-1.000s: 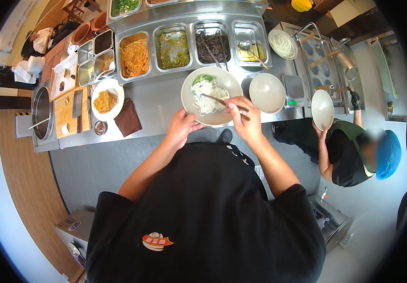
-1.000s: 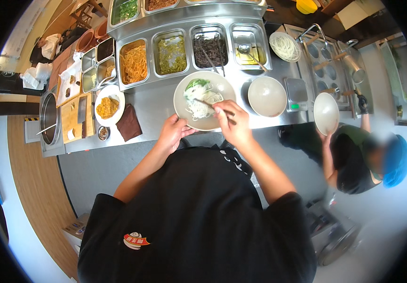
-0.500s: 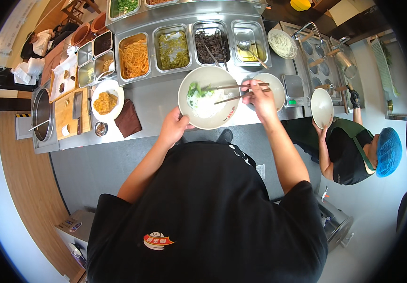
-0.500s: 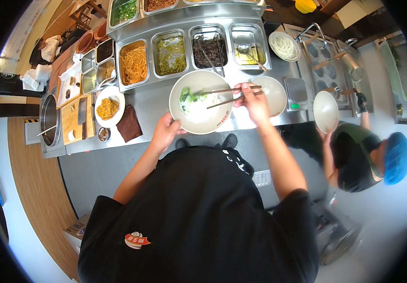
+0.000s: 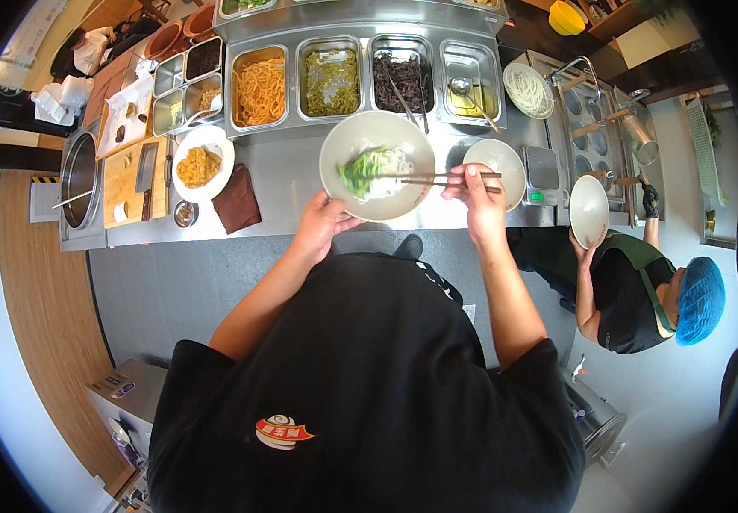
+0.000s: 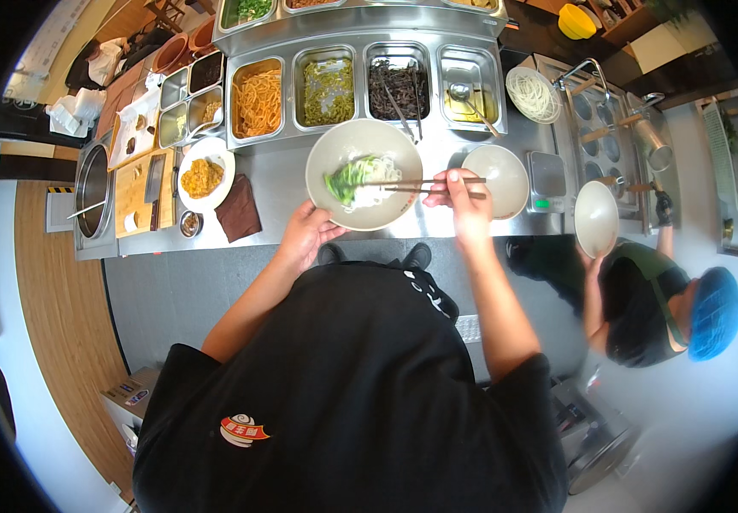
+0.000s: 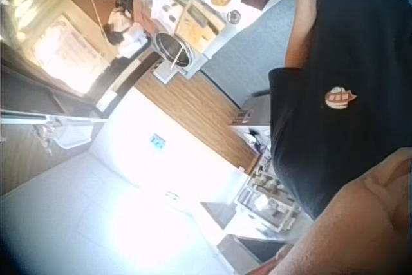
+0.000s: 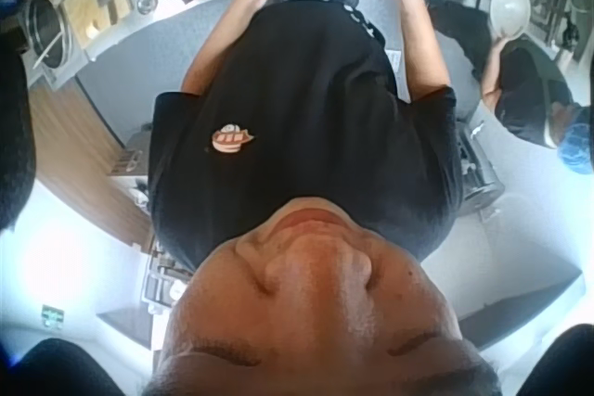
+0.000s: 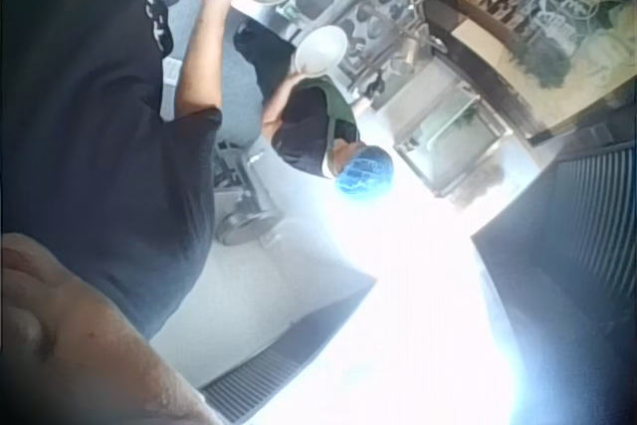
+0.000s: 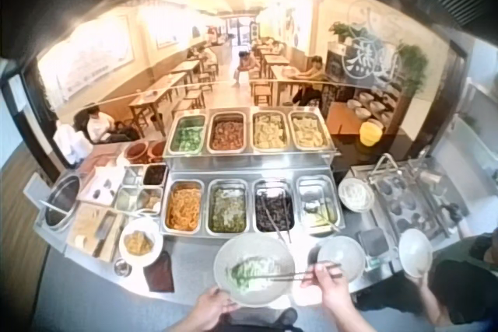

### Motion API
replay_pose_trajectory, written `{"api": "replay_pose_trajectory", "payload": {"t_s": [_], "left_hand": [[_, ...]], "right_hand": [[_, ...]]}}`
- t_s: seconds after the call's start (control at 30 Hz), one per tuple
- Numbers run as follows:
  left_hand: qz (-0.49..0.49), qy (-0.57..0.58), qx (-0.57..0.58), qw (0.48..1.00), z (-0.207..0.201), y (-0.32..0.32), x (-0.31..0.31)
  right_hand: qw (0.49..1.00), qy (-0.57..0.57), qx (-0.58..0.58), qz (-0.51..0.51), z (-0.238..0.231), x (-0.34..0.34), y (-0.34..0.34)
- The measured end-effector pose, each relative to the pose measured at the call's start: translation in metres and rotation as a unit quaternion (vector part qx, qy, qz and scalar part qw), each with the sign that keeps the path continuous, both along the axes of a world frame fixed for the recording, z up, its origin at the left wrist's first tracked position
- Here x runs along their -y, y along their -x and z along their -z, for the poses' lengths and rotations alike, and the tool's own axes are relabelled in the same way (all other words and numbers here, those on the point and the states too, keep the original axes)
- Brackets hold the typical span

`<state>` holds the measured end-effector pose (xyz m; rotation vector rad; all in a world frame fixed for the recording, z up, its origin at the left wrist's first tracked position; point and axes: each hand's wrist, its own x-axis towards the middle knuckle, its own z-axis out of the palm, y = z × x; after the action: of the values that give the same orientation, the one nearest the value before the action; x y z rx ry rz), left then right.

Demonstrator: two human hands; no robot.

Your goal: The person assembles a noodle dish by placing noodles and green vegetables into a bowl. They use chopsticks to arrange the ingredients and tongs to add toppings from various containers on the counter.

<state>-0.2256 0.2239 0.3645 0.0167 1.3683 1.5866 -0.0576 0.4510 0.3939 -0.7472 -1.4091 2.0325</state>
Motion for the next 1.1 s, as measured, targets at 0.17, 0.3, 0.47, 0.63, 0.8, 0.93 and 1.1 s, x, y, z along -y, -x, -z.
{"api": "replay_pose_trajectory", "payload": {"t_s": [0.17,0.3,0.47,0.63,0.8,0.93,1.1], "left_hand": [[-0.024,-0.007,-0.031,0.999,-0.002,0.007,0.004],[0.012,-0.018,-0.045,0.999,-0.012,0.001,-0.006],[-0.006,-0.001,-0.025,1.0,-0.011,-0.001,-0.005],[-0.038,0.016,-0.035,0.999,0.005,-0.008,-0.003],[-0.014,-0.024,-0.052,0.998,-0.002,-0.012,-0.005],[-0.005,-0.012,-0.04,0.999,0.005,-0.006,-0.005],[0.026,-0.001,0.001,1.0,-0.003,-0.008,0.001]], "right_hand": [[0.982,-0.164,0.072,0.059,-0.025,-0.006,-0.013],[0.99,-0.129,0.049,0.02,-0.014,0.021,0.008],[0.958,-0.245,0.107,0.104,-0.046,0.007,-0.009],[0.975,-0.197,0.104,0.019,-0.065,0.046,-0.002],[0.977,-0.187,0.076,0.064,-0.015,0.046,0.024],[0.975,-0.209,0.081,0.018,-0.01,0.049,0.024],[0.98,-0.171,0.102,0.015,-0.009,0.019,0.032]]}}
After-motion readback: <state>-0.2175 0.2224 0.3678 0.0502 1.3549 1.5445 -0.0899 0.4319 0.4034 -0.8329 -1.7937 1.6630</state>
